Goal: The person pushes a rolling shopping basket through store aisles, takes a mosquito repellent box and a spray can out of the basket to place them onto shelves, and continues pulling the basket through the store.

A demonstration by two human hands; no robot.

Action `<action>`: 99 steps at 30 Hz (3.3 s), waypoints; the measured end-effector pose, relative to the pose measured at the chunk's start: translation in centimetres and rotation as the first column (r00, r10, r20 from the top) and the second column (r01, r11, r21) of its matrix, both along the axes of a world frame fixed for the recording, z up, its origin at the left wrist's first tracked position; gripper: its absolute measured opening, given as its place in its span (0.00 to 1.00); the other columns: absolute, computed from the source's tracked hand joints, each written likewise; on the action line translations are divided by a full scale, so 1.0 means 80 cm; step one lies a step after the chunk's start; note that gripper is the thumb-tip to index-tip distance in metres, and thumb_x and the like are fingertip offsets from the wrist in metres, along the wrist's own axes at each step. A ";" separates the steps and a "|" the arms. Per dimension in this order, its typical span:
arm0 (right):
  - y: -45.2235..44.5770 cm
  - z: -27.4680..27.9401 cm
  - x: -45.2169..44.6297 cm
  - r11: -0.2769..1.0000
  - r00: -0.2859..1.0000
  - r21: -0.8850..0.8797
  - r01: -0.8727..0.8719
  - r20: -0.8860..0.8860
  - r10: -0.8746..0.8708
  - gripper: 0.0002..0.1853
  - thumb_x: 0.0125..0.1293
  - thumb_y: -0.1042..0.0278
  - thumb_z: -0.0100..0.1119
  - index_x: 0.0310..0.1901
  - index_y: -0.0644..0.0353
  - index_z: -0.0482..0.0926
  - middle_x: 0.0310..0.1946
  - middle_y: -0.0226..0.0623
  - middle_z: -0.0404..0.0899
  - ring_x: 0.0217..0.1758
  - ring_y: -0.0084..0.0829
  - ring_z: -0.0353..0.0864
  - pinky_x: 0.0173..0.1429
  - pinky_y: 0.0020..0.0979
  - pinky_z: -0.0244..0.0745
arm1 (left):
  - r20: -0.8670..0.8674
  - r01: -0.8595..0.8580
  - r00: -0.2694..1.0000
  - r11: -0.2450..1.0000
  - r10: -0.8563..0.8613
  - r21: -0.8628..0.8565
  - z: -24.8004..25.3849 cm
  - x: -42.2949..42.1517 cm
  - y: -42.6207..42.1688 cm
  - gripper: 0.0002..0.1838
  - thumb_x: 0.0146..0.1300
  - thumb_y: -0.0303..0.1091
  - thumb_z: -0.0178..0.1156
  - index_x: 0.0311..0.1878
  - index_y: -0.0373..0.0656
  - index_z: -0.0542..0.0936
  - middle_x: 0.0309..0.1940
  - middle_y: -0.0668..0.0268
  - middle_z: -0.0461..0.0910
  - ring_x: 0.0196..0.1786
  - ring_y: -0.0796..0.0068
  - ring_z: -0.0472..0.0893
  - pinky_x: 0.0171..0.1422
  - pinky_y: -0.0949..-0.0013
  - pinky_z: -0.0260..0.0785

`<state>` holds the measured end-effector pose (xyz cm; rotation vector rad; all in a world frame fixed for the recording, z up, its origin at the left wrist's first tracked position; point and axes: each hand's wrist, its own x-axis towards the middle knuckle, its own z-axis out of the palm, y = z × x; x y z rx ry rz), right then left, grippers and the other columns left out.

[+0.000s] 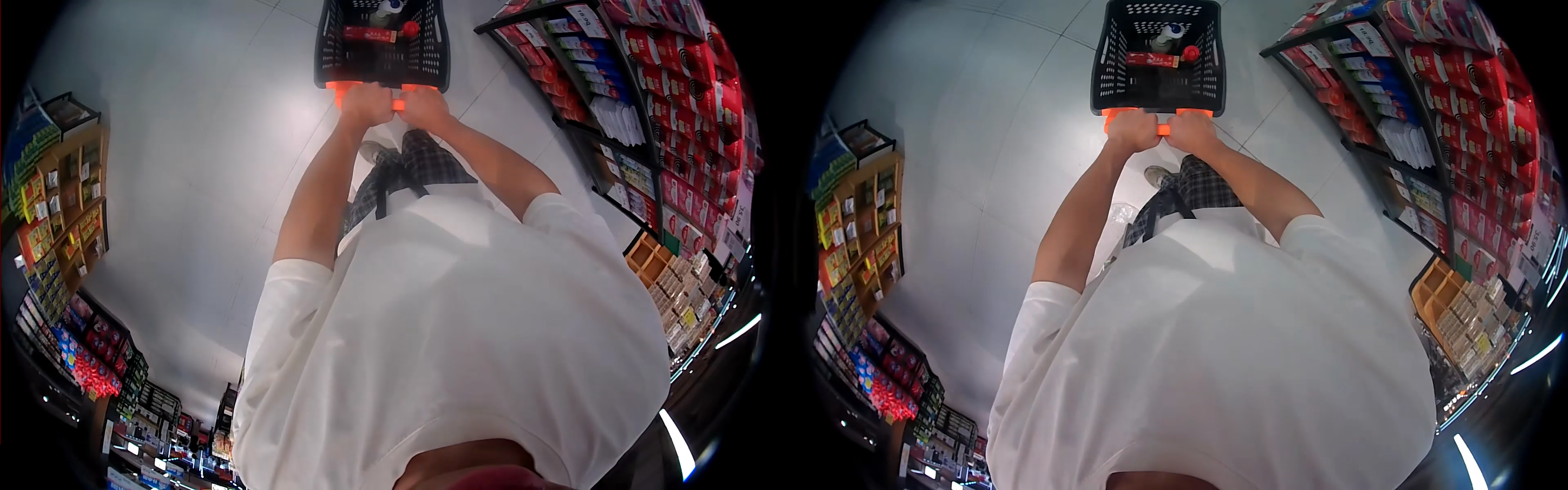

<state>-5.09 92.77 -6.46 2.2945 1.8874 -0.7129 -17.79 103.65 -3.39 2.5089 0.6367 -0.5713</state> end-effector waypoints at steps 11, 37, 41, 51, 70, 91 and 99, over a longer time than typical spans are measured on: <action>0.097 0.006 0.024 0.992 0.992 0.022 0.125 0.017 -0.125 0.12 0.53 0.58 0.61 0.30 0.56 0.85 0.27 0.44 0.84 0.32 0.43 0.85 0.39 0.42 0.81 | 0.052 0.105 0.993 0.992 -0.109 0.071 -0.001 0.046 0.115 0.11 0.50 0.38 0.59 0.33 0.44 0.86 0.34 0.58 0.85 0.40 0.58 0.85 0.45 0.58 0.78; 0.248 0.004 0.159 0.884 0.887 -0.075 0.462 0.028 -0.461 0.09 0.53 0.60 0.61 0.32 0.53 0.86 0.32 0.42 0.85 0.38 0.43 0.86 0.42 0.43 0.81 | -0.070 0.476 0.878 0.879 -0.474 0.013 0.003 0.235 0.296 0.16 0.56 0.42 0.58 0.44 0.46 0.84 0.43 0.60 0.84 0.48 0.60 0.83 0.50 0.57 0.77; 0.266 -0.010 0.176 0.878 0.875 -0.035 0.477 0.113 -0.470 0.08 0.54 0.63 0.58 0.30 0.54 0.86 0.31 0.41 0.85 0.37 0.41 0.86 0.40 0.43 0.79 | -0.022 0.509 0.861 0.860 -0.508 0.030 0.020 0.267 0.318 0.19 0.55 0.50 0.62 0.40 0.44 0.85 0.40 0.61 0.84 0.47 0.62 0.83 0.48 0.57 0.77; 0.321 0.010 0.221 0.817 0.824 -0.134 0.560 0.184 -0.535 0.09 0.52 0.61 0.59 0.31 0.53 0.85 0.30 0.38 0.85 0.36 0.39 0.86 0.39 0.40 0.79 | 0.140 0.584 0.805 0.811 -0.577 -0.019 -0.003 0.323 0.371 0.14 0.59 0.42 0.60 0.40 0.43 0.85 0.38 0.56 0.85 0.45 0.59 0.84 0.45 0.60 0.78; 0.336 -0.011 0.292 0.700 0.734 -0.227 0.677 0.138 -0.665 0.10 0.54 0.59 0.57 0.35 0.49 0.85 0.32 0.34 0.85 0.40 0.38 0.85 0.44 0.39 0.79 | 0.205 0.685 0.727 0.715 -0.656 -0.139 -0.051 0.406 0.395 0.17 0.59 0.42 0.58 0.47 0.41 0.77 0.39 0.49 0.83 0.42 0.48 0.83 0.46 0.50 0.76; 0.322 -0.012 0.531 0.717 0.718 -0.023 0.696 0.032 -0.696 0.08 0.48 0.64 0.62 0.28 0.54 0.87 0.28 0.37 0.85 0.36 0.40 0.86 0.39 0.38 0.79 | -0.049 0.545 0.838 0.836 -0.543 0.069 -0.054 0.652 0.359 0.18 0.58 0.46 0.60 0.39 0.39 0.83 0.39 0.50 0.83 0.43 0.49 0.84 0.47 0.53 0.77; 0.354 -0.015 0.625 0.723 0.723 -0.002 0.691 -0.002 -0.691 0.08 0.48 0.63 0.62 0.28 0.54 0.87 0.29 0.39 0.85 0.36 0.39 0.86 0.40 0.39 0.79 | -0.069 0.529 0.848 0.847 -0.526 0.049 -0.054 0.745 0.389 0.17 0.56 0.43 0.61 0.39 0.38 0.84 0.39 0.49 0.84 0.44 0.49 0.84 0.49 0.53 0.77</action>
